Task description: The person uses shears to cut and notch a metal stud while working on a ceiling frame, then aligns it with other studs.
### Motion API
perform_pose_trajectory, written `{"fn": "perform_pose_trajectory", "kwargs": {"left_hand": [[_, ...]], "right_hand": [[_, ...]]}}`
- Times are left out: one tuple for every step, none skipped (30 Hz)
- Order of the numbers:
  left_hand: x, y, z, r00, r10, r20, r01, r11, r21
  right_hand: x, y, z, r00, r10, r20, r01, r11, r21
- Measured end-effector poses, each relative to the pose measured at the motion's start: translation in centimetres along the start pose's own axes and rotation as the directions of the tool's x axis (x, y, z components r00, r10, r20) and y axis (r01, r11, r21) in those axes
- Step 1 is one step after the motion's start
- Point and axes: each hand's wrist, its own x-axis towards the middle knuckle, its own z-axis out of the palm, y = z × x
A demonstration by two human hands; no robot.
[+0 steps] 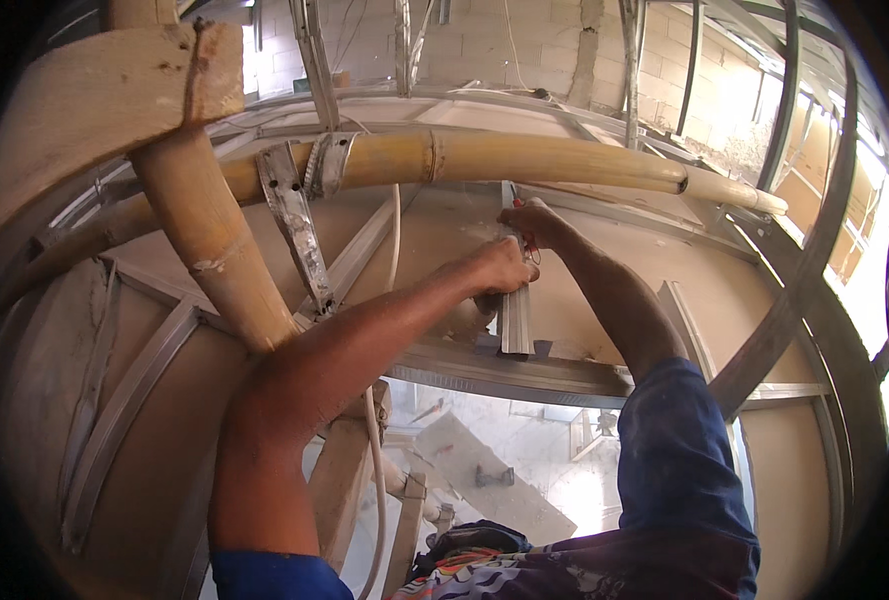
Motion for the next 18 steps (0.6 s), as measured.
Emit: {"fn": "perform_pose_trajectory", "kwargs": {"left_hand": [[0.7, -0.9, 0.5, 0.998, 0.006, -0.063, -0.006, 1.000, -0.008], [1.3, -1.8, 1.0, 0.992, 0.011, -0.127, -0.013, 1.000, -0.014], [2.0, -2.6, 1.5, 0.982, 0.014, -0.191, -0.018, 1.000, -0.018], [2.3, -3.3, 1.6, 0.973, 0.021, -0.231, -0.024, 1.000, -0.007], [2.6, -3.4, 1.9, 0.964, 0.042, -0.263, -0.040, 0.999, 0.011], [2.8, -3.5, 2.1, 0.954, 0.063, -0.294, -0.057, 0.998, 0.030], [3.0, -3.3, 2.0, 0.972, 0.043, -0.233, -0.043, 0.999, 0.005], [2.9, -2.7, 1.9, 0.986, 0.026, -0.166, -0.029, 0.999, -0.015], [2.9, -2.0, 1.9, 0.995, 0.011, -0.096, -0.014, 0.999, -0.034], [2.6, -1.5, 1.8, 0.995, -0.009, -0.096, 0.005, 0.999, -0.032], [2.3, -1.5, 1.6, 0.995, -0.030, -0.100, 0.027, 0.999, -0.030], [2.0, -1.3, 1.4, 0.993, -0.049, -0.103, 0.047, 0.999, -0.027], [2.0, -1.0, 1.3, 0.994, -0.051, -0.094, 0.049, 0.999, -0.019], [1.9, -0.7, 1.1, 0.995, -0.053, -0.084, 0.052, 0.999, -0.011], [1.9, -0.5, 1.2, 0.996, -0.055, -0.074, 0.055, 0.998, -0.003], [2.1, -0.3, 1.2, 0.996, -0.052, -0.076, 0.051, 0.999, -0.011], [2.3, -0.1, 1.3, 0.996, -0.050, -0.077, 0.048, 0.999, -0.018], [2.4, 0.0, 1.3, 0.996, -0.049, -0.079, 0.047, 0.999, -0.026]], "right_hand": [[0.4, 0.1, 0.6, 1.000, 0.000, 0.006, 0.001, 0.999, -0.043], [0.7, 0.3, 1.2, 1.000, -0.002, 0.012, 0.003, 0.996, -0.086], [0.8, 0.5, 1.5, 1.000, -0.006, -0.006, 0.005, 0.997, -0.078], [0.7, 0.1, 1.9, 1.000, -0.010, -0.016, 0.009, 0.998, -0.067], [0.7, 0.3, 1.7, 0.999, -0.012, -0.043, 0.010, 0.999, -0.051], [1.2, 0.6, 1.5, 0.999, -0.032, -0.034, 0.031, 0.998, -0.049], [1.8, 1.1, 0.6, 0.998, -0.048, -0.036, 0.046, 0.998, -0.046], [2.2, 1.7, 0.0, 0.997, -0.061, -0.040, 0.060, 0.998, -0.037], [2.8, 2.2, -0.3, 0.999, -0.030, -0.020, 0.030, 1.000, 0.000], [2.6, 2.3, -0.3, 0.999, -0.027, -0.017, 0.027, 1.000, 0.001], [1.9, 1.5, 0.1, 1.000, -0.028, -0.011, 0.028, 1.000, 0.001], [1.1, 0.8, 0.4, 1.000, -0.029, -0.006, 0.029, 1.000, 0.002], [-0.2, -0.3, 0.6, 1.000, 0.006, -0.022, -0.007, 0.998, -0.056], [0.0, 0.0, 0.4, 1.000, -0.011, -0.012, 0.010, 0.998, -0.067], [0.2, 0.2, 0.2, 1.000, -0.028, -0.001, 0.028, 0.997, -0.077], [0.2, 0.1, -0.1, 0.999, -0.046, 0.008, 0.046, 0.995, -0.090], [0.2, 0.1, -0.3, 0.999, -0.050, 0.001, 0.050, 0.995, -0.082], [0.2, 0.0, -0.5, 0.999, -0.053, -0.004, 0.053, 0.996, -0.074]]}}
